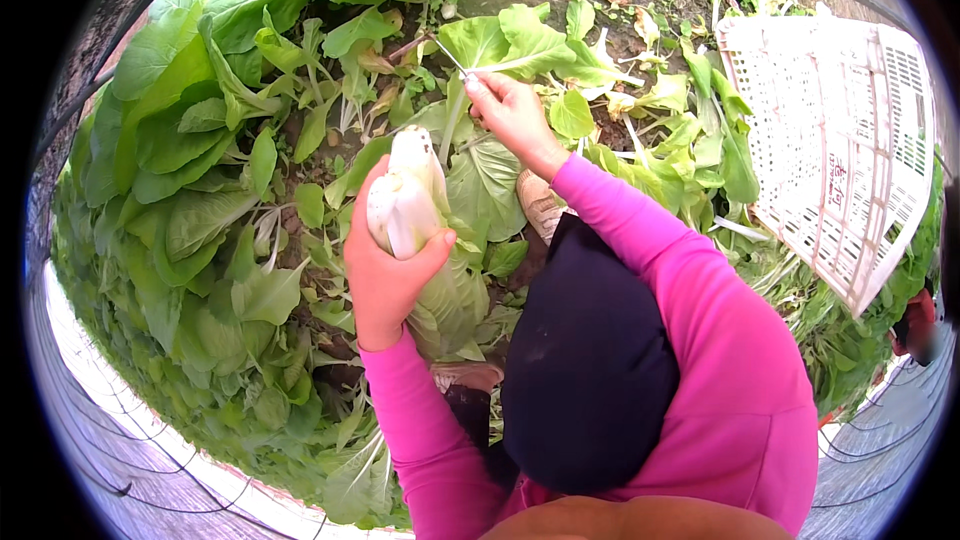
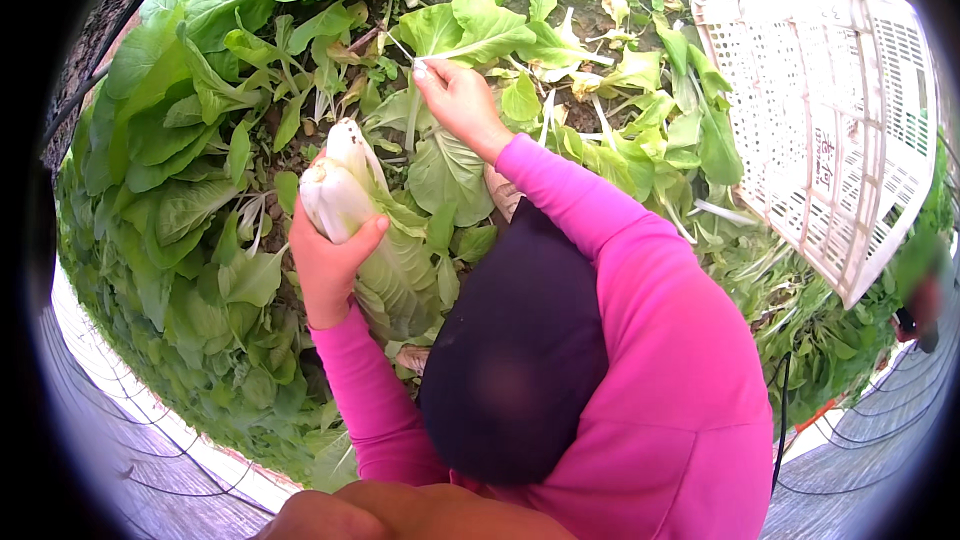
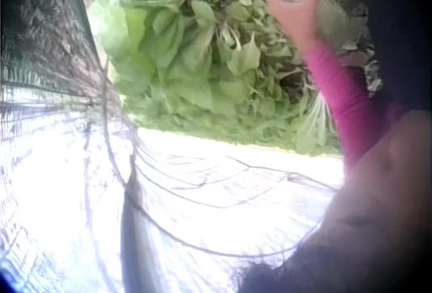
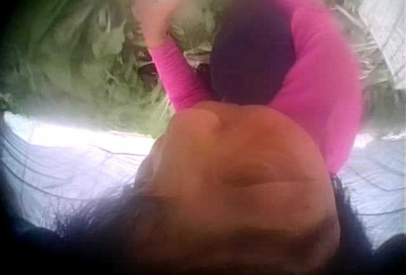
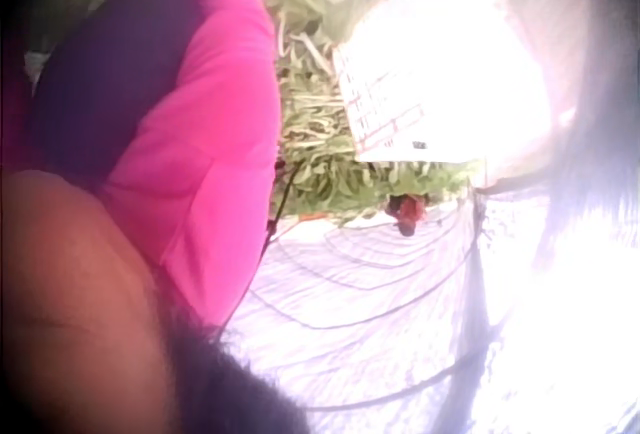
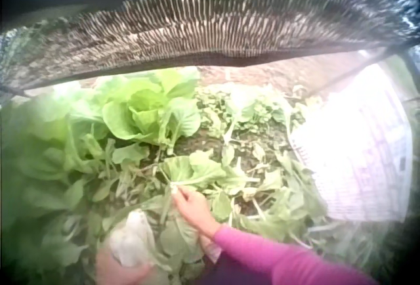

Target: The person harvests leafy green vegetables by hand, pulling them from the soil and placing them into a white plastic crate. The person repeatedly reaches for plants, removes them, and arranges them in the crate.

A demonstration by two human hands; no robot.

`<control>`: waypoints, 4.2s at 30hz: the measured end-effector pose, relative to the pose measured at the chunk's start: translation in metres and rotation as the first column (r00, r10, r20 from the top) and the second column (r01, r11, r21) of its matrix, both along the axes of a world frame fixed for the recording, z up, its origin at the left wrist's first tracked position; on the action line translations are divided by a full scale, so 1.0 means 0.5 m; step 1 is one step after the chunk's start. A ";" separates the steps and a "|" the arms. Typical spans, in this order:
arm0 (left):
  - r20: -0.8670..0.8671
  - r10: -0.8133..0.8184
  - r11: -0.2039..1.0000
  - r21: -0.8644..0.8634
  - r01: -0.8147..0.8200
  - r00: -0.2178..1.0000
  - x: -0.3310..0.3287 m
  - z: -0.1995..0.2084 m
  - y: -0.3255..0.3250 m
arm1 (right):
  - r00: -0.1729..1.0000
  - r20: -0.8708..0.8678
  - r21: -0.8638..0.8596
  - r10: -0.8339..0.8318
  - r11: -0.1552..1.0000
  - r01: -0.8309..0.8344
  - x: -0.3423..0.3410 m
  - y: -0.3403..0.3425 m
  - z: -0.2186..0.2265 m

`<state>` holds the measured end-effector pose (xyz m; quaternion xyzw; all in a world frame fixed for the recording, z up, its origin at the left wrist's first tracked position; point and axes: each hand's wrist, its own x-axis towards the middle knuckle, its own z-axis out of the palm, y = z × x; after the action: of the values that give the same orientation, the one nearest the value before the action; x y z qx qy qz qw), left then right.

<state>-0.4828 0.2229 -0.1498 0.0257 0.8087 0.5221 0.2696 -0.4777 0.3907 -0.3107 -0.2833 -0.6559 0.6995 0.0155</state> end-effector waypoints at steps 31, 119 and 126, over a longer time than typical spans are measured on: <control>0.124 -0.834 0.022 -0.966 0.258 0.538 -0.358 -0.194 0.143 | 0.979 0.174 -0.405 0.107 0.914 -0.028 -0.194 0.121 -0.114; 0.108 -0.983 -0.094 -0.991 0.097 0.150 -0.404 -0.142 0.120 | 0.965 0.135 -0.173 -0.223 0.954 0.244 -0.297 -0.040 -0.115; 0.240 -0.955 -0.237 -0.971 0.042 0.174 -0.430 -0.118 0.165 | 0.944 0.033 -0.142 -0.329 0.933 0.330 -0.303 -0.059 -0.164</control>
<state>-0.6979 0.3055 -0.2090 0.4695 0.7918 -0.3765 0.1041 -0.6293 0.3609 -0.3927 -0.3926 -0.5464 0.7317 0.1090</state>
